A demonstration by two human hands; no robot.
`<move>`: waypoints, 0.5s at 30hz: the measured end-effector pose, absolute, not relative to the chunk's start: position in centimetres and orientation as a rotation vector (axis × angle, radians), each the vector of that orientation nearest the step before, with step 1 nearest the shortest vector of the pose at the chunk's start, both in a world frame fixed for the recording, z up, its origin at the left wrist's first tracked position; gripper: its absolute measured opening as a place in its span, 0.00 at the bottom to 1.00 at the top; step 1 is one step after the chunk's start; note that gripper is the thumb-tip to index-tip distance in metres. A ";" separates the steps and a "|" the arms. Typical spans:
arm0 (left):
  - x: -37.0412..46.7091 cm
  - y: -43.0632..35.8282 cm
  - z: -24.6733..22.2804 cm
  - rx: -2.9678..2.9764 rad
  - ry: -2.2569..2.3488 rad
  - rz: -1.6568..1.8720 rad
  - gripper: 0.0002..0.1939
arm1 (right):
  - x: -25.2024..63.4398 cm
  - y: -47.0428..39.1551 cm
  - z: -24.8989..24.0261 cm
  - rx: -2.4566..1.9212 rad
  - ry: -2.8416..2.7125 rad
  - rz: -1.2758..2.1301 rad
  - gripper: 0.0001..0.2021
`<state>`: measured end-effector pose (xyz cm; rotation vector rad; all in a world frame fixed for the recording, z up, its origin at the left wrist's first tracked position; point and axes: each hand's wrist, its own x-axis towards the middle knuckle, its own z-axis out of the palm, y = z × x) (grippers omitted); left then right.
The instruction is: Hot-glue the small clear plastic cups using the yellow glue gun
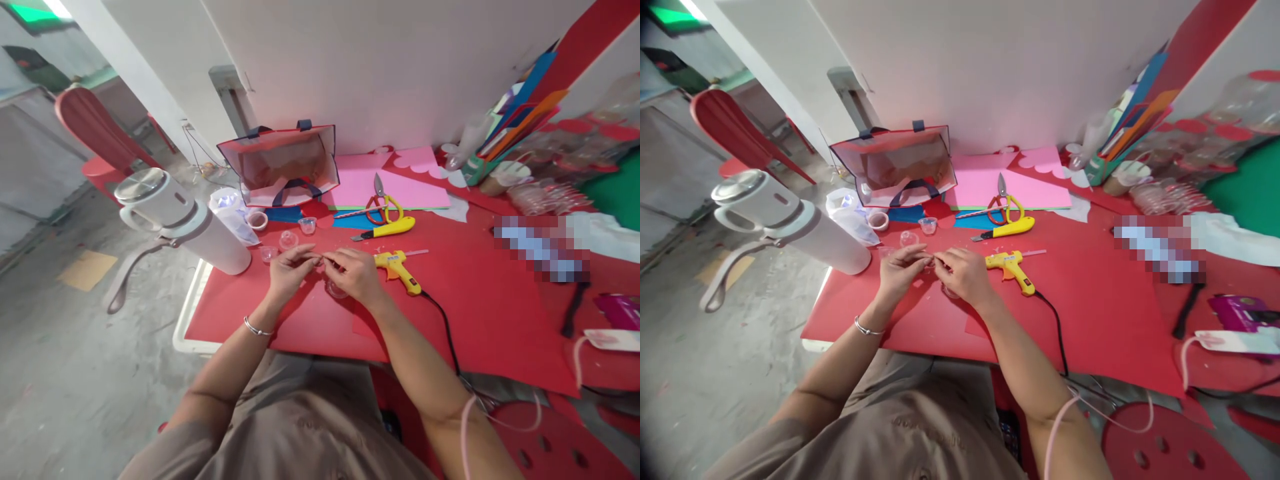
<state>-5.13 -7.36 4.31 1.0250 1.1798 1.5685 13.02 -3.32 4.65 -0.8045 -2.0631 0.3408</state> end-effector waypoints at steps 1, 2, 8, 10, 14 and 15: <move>-5.2 -7.5 4.3 1.060 1.196 1.576 0.21 | 13.0 -3.3 4.6 -0.801 -2.074 0.326 0.10; -5.3 -7.6 4.2 1.102 1.217 1.584 0.20 | 13.1 -3.3 4.6 -0.801 -2.076 0.321 0.10; -5.4 -8.2 4.2 1.432 1.369 1.595 0.14 | 13.2 -3.5 5.1 -0.757 -2.085 0.256 0.11; -5.4 -8.4 4.4 1.528 1.348 1.592 0.14 | 13.1 -3.7 5.2 -0.753 -2.073 0.169 0.10; -5.4 -8.6 4.7 1.852 1.317 1.575 0.13 | 13.1 -3.8 5.4 -0.812 -2.007 0.064 0.09; -5.4 -8.6 4.7 1.929 1.313 1.573 0.14 | 13.2 -3.8 5.5 -0.820 -1.990 0.077 0.09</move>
